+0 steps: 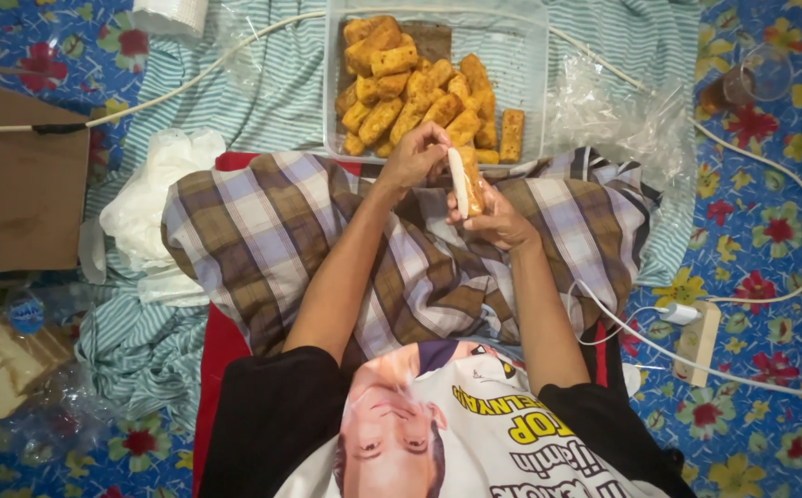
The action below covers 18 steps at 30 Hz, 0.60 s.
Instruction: Packing individual pieces of fried food into small plastic bags.
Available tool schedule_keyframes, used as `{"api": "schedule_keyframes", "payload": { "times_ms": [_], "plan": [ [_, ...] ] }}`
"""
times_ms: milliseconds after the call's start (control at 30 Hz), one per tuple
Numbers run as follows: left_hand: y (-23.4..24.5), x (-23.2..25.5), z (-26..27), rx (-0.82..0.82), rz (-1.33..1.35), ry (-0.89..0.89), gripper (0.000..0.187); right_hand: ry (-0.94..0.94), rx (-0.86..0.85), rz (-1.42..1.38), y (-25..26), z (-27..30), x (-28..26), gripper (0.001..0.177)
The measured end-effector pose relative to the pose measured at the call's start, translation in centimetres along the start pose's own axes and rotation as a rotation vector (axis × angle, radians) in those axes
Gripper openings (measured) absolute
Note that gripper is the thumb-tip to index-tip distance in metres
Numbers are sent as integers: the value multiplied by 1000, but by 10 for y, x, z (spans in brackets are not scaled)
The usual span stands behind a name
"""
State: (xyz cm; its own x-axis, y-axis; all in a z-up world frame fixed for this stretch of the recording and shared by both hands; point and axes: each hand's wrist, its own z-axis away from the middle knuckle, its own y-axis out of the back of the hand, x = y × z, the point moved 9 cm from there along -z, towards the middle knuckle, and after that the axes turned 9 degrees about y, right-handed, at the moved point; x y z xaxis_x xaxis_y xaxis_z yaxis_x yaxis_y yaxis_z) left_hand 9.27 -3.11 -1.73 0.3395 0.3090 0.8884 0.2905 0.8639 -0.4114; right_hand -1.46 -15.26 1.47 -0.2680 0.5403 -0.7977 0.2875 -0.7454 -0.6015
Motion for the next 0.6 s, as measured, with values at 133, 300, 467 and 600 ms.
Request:
{"api": "schedule_keyframes", "payload": {
  "times_ms": [133, 300, 467, 600],
  "plan": [
    [2, 12, 1, 16, -2, 0, 15, 7, 3, -9, 2, -1, 0, 73],
    [-3, 3, -2, -17, -50, 82, 19, 8, -16, -5, -1, -3, -3, 74],
    [-13, 17, 7, -43, -80, 115, 31, -15, -27, 3, 1, -3, 2, 73],
    [-12, 15, 2, -49, -106, 78, 29, -22, -13, -14, 11, -3, 7, 74]
  ]
}}
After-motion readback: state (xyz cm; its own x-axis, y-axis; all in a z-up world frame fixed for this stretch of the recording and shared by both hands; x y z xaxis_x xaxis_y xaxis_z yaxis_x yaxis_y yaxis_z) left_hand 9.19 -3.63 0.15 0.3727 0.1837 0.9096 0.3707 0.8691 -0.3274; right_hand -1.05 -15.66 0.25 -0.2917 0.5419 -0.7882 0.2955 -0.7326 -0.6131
